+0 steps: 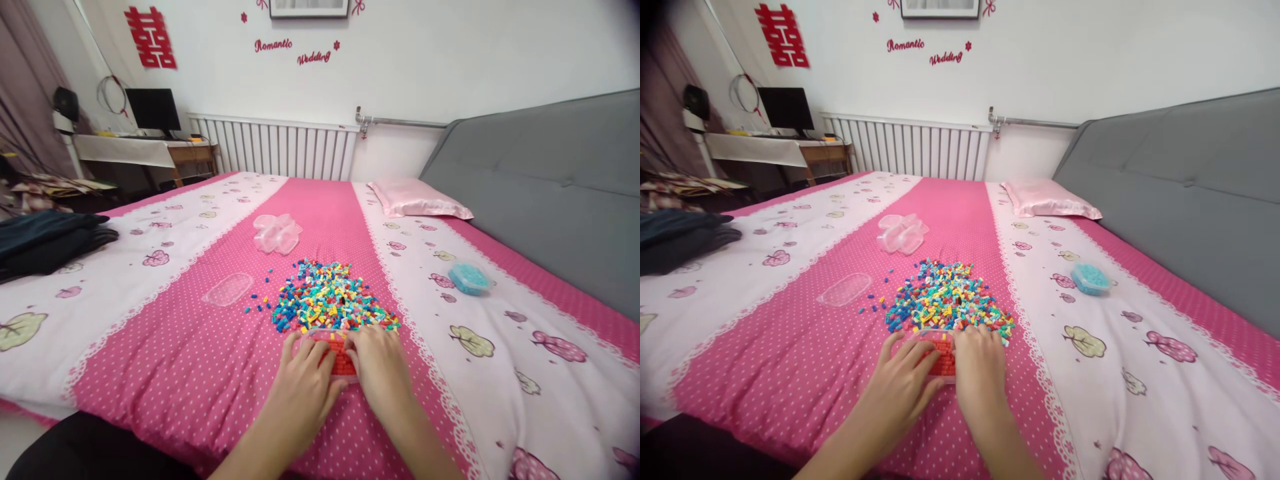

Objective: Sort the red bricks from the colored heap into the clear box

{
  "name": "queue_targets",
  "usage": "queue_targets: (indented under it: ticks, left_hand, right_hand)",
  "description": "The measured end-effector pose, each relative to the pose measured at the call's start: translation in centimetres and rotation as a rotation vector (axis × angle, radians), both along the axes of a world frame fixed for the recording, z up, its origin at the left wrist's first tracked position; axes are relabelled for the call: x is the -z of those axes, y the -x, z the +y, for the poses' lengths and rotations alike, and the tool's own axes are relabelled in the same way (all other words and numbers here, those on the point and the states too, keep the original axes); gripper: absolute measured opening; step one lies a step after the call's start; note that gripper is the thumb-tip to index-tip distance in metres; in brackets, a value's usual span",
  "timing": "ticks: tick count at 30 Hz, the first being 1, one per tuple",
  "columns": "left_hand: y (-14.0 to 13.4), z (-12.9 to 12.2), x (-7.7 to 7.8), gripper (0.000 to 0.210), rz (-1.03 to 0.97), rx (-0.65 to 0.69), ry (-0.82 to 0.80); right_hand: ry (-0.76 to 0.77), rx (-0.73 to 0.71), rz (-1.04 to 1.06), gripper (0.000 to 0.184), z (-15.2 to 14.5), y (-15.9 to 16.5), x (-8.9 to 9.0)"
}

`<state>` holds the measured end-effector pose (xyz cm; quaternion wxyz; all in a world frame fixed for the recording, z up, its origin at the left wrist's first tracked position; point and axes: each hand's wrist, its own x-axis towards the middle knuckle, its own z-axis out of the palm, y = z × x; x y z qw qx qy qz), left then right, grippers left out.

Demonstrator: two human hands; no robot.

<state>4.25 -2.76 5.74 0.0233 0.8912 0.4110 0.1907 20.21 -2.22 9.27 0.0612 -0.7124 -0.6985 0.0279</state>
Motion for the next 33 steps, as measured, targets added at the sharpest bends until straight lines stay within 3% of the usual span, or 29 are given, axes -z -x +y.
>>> queue_targets:
  ticks: [10, 33]
  left_hand:
    - [-0.12, 0.19, 0.19, 0.023, 0.042, -0.010, 0.072]
    - [-0.27, 0.06, 0.12, 0.029, 0.071, -0.013, 0.104]
  right_hand:
    - [0.034, 0.013, 0.021, 0.016, -0.17, 0.61, -0.29]
    - [0.067, 0.014, 0.006, 0.029, 0.01, 0.69, -0.37]
